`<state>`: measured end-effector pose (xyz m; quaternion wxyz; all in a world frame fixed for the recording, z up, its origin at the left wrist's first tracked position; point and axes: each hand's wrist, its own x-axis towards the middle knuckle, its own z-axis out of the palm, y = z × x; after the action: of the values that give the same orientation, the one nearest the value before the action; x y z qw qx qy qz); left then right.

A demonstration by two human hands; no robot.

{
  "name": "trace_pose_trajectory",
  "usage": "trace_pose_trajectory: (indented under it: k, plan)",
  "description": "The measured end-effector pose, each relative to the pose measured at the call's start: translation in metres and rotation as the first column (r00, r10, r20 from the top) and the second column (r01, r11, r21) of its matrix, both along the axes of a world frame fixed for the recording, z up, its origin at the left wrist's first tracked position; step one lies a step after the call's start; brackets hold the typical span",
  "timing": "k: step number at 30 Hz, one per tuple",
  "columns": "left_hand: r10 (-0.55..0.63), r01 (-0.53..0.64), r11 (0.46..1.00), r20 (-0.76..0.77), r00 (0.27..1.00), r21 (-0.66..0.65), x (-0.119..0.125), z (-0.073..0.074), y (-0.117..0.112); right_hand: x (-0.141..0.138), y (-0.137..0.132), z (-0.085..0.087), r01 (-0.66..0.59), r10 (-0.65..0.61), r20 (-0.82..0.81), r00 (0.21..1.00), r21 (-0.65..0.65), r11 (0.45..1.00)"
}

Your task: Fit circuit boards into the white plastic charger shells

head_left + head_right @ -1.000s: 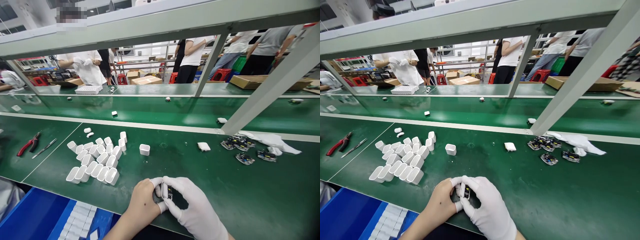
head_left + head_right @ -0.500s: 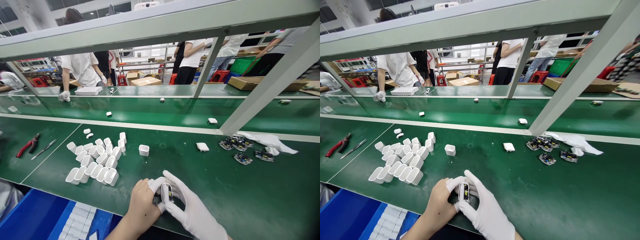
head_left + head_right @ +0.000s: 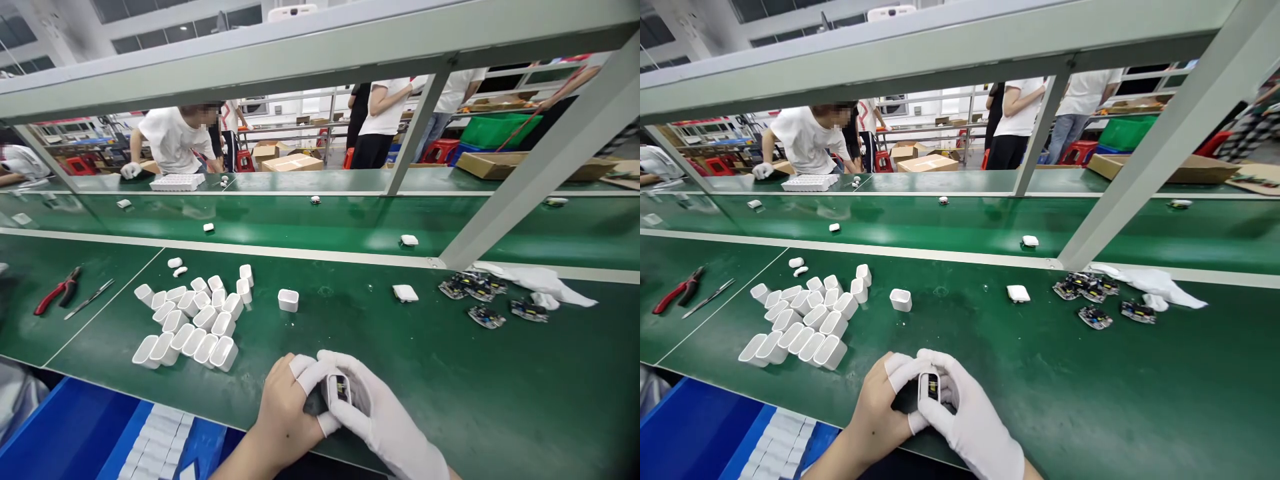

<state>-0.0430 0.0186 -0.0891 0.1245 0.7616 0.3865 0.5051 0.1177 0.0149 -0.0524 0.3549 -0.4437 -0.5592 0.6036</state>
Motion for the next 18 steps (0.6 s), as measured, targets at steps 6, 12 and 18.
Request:
trace_pose_trajectory:
  k: [6, 12, 18]
  plan:
    - [-0.089, 0.087, 0.995, 0.05, 0.995, 0.04, -0.001, -0.001, 0.0, -0.009, 0.0, 0.008, -0.015, 0.014, -0.023, 1.0, -0.006, 1.0]
    - [-0.119, 0.192, 0.948, 0.277, 0.953, -0.254, -0.005, 0.005, -0.005, 0.006, -0.013, -0.003, 0.038, -0.21, 0.27, 0.94, 0.527, 0.849]
    - [-0.122, 0.473, 0.646, 0.531, 0.839, -0.599, -0.008, 0.014, -0.008, 0.005, -0.014, 0.028, -0.359, 0.006, 0.455, 0.891, 0.696, 0.622]
